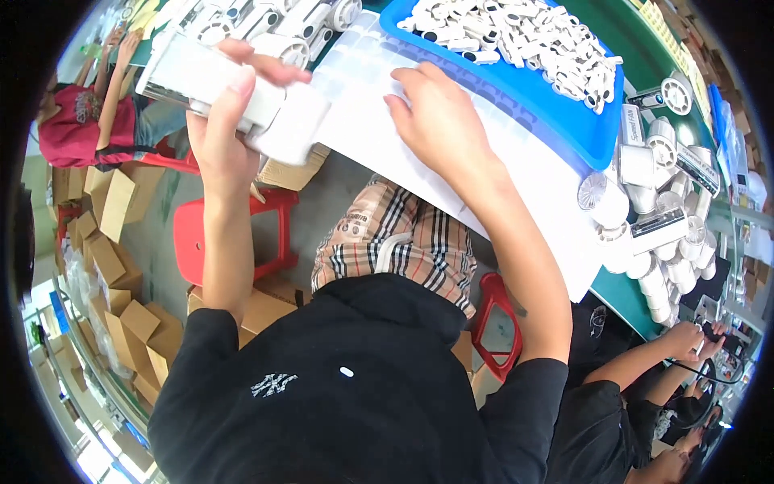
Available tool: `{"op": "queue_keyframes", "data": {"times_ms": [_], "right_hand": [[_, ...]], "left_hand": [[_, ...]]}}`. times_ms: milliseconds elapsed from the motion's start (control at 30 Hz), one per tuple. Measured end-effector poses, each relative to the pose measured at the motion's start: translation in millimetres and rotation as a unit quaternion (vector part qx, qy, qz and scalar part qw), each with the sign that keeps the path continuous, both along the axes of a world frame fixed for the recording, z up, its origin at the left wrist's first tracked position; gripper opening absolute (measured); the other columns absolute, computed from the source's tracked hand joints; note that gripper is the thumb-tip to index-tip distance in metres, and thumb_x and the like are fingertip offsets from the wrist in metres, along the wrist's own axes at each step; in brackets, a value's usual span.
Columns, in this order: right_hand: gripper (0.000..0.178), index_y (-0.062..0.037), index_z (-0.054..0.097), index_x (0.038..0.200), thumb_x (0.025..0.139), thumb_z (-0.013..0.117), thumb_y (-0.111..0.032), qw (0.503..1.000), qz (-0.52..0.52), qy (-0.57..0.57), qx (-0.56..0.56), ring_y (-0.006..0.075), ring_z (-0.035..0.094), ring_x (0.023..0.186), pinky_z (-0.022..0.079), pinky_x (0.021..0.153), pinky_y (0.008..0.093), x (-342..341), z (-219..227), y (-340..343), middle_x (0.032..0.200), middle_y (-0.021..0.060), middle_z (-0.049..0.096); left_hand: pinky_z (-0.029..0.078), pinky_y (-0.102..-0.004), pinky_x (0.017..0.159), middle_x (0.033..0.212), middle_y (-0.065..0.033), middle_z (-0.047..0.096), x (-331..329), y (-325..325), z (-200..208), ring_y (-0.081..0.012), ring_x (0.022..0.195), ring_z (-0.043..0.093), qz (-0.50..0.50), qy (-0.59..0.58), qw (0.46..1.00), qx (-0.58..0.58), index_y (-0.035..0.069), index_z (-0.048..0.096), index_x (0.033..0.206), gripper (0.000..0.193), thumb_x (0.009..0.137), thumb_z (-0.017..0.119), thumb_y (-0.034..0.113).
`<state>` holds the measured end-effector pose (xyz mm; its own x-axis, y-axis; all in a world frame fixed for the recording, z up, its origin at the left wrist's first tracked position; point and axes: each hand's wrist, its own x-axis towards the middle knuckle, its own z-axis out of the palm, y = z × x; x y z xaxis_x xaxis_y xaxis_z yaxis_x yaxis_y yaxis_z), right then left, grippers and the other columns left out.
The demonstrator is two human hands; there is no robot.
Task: The person assembles portable fans by attaching components to the fan bodies, peeling stickers from a sheet to apply onto the fan bases, and stacking the fans on the table.
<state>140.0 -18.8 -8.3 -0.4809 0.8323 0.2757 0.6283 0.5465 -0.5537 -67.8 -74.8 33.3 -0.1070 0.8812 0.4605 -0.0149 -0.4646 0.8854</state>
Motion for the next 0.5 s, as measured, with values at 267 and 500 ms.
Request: {"op": "queue_keyframes", "data": {"times_ms": [267,500], "right_hand": [[0.019,0.0038,0.061,0.094,0.082,0.061,-0.01,0.999,-0.022,-0.023,-0.004,0.0405,0.06,0.092,0.049,0.079,0.0461,-51,-4,24,0.099,0.0233,0.058],[0.024,0.0005,0.062,0.097,0.077,0.067,-0.011,0.995,-0.072,0.04,-0.058,0.0252,0.056,0.065,0.044,0.061,0.0365,-41,-10,28,0.071,0.0122,0.058]], "left_hand": [[0.053,-0.0395,0.078,0.08,-0.0172,0.062,-17,-7,-13,-0.0271,0.081,0.065,-0.041,-0.123,0.991,0.018,-0.002,0.049,0.105,0.034,0.094,0.047,0.029],[0.051,-0.0412,0.083,0.083,-0.0156,0.062,-4,-19,-6,-0.0259,0.085,0.063,-0.107,-0.046,0.99,-0.074,-0.002,0.051,0.103,0.027,0.08,0.058,0.011]]}}
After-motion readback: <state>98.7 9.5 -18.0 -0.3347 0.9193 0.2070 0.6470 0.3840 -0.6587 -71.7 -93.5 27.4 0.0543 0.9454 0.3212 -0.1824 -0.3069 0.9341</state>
